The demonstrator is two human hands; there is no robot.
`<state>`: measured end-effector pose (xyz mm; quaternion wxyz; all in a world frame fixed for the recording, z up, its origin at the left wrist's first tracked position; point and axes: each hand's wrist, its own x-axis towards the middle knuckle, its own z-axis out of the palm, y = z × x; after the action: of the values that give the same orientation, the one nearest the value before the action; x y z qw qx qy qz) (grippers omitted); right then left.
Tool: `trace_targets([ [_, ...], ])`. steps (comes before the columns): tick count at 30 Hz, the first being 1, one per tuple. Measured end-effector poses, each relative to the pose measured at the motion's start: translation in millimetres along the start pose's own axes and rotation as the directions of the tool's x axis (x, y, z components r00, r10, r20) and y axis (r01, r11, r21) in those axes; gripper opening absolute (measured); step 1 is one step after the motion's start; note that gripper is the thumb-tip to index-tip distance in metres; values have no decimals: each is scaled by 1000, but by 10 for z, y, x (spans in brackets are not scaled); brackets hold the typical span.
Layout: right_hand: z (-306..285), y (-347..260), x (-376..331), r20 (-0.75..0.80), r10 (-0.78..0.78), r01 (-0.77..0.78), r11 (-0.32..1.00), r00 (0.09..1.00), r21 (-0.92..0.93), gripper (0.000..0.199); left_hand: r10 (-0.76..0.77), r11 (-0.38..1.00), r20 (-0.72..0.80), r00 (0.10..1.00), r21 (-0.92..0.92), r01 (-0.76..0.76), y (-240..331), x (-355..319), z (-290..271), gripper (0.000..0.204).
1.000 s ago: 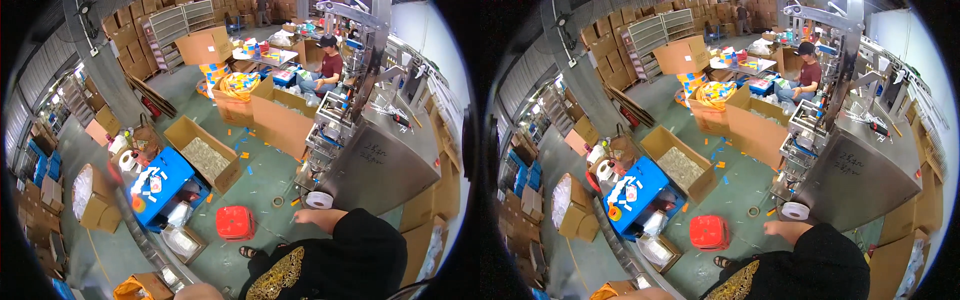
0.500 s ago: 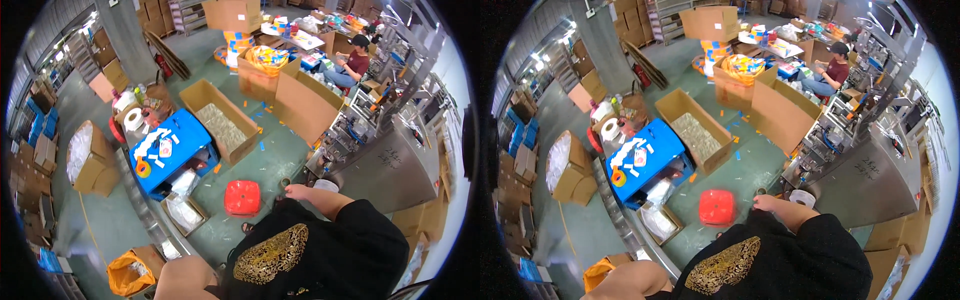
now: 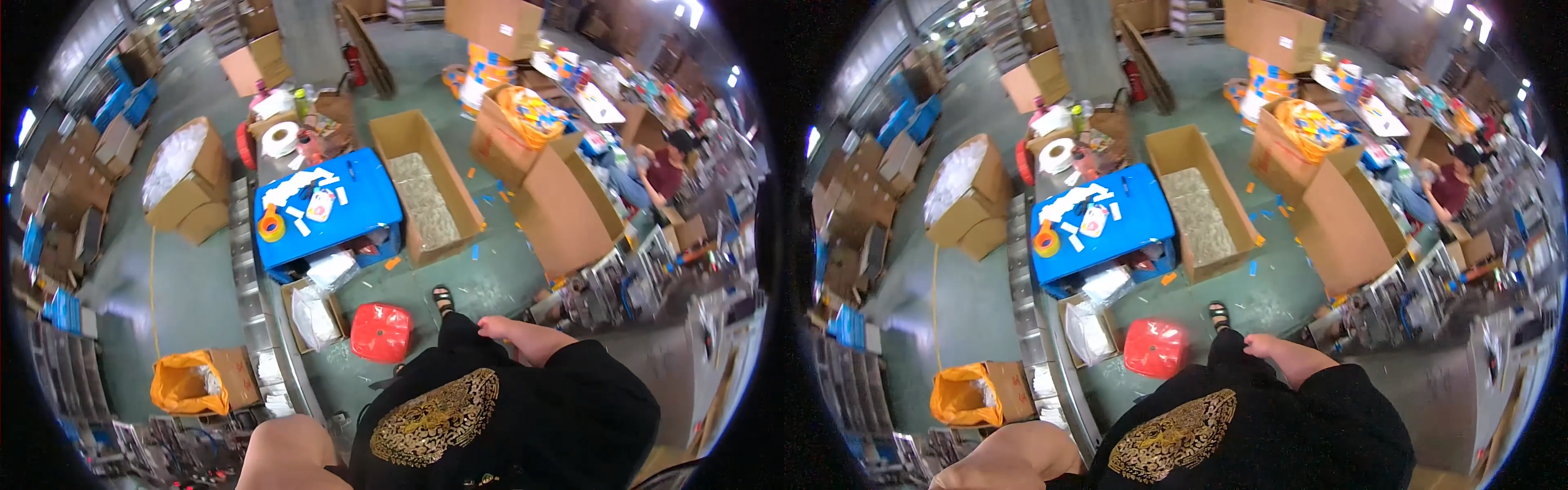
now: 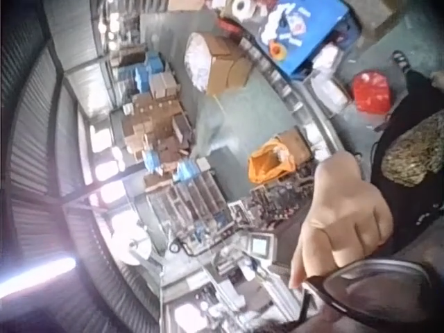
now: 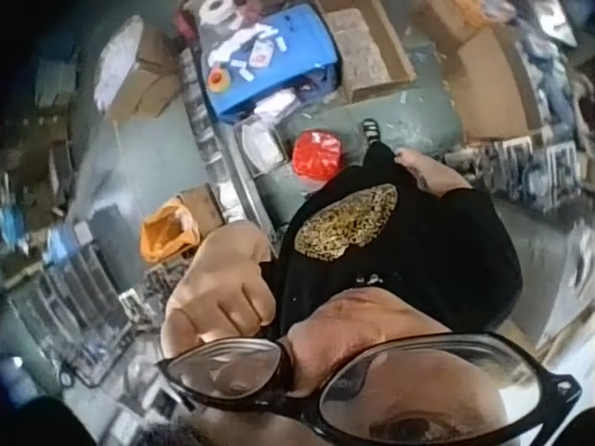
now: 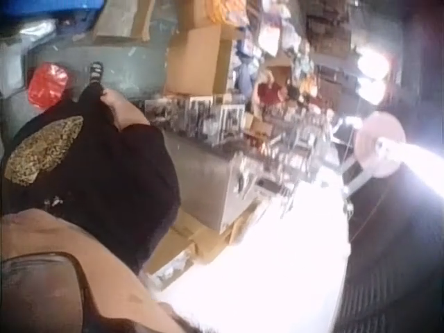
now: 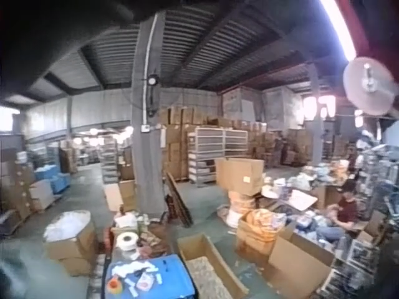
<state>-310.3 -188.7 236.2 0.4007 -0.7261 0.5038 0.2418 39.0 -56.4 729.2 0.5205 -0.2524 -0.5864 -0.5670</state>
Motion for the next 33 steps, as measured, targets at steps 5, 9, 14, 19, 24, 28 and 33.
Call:
trace_targets([
  [5, -843, -318, 497, 109, 7, -12, 999, 994, 46, 37, 7, 983, -117, 993, 185, 15, -282, 254, -566, 23],
  [9, -1569, -332, 1041, -78, -292, 301, 937, 953, 178, 38, 90, 967, -85, 992, 245, -66, -755, 637, -1404, 22],
  [14, -2813, 21, 1286, -165, -248, 282, 931, 955, 232, 41, 102, 957, -52, 993, 278, -84, -1227, 1018, -2359, 27],
  [19, -3121, 1380, 1817, -270, 34, -6, 995, 962, 104, 34, 129, 935, -48, 990, 339, -106, -1383, 1269, -2805, 25],
  [24, -3093, 1712, 1801, -130, 88, -72, 990, 988, 123, 41, 162, 899, -95, 982, 425, -108, -1370, 1330, -3200, 18],
  [28, -3129, 1432, 1856, -23, -52, 56, 962, 998, 267, 39, 485, -60, 4, 875, 998, 29, -1307, 1140, -3209, 19],
  [33, -3336, 1214, 2122, -17, -31, 35, 966, 999, 257, 40, 352, -602, 118, 928, 788, 129, -1062, 1297, -3264, 6],
])
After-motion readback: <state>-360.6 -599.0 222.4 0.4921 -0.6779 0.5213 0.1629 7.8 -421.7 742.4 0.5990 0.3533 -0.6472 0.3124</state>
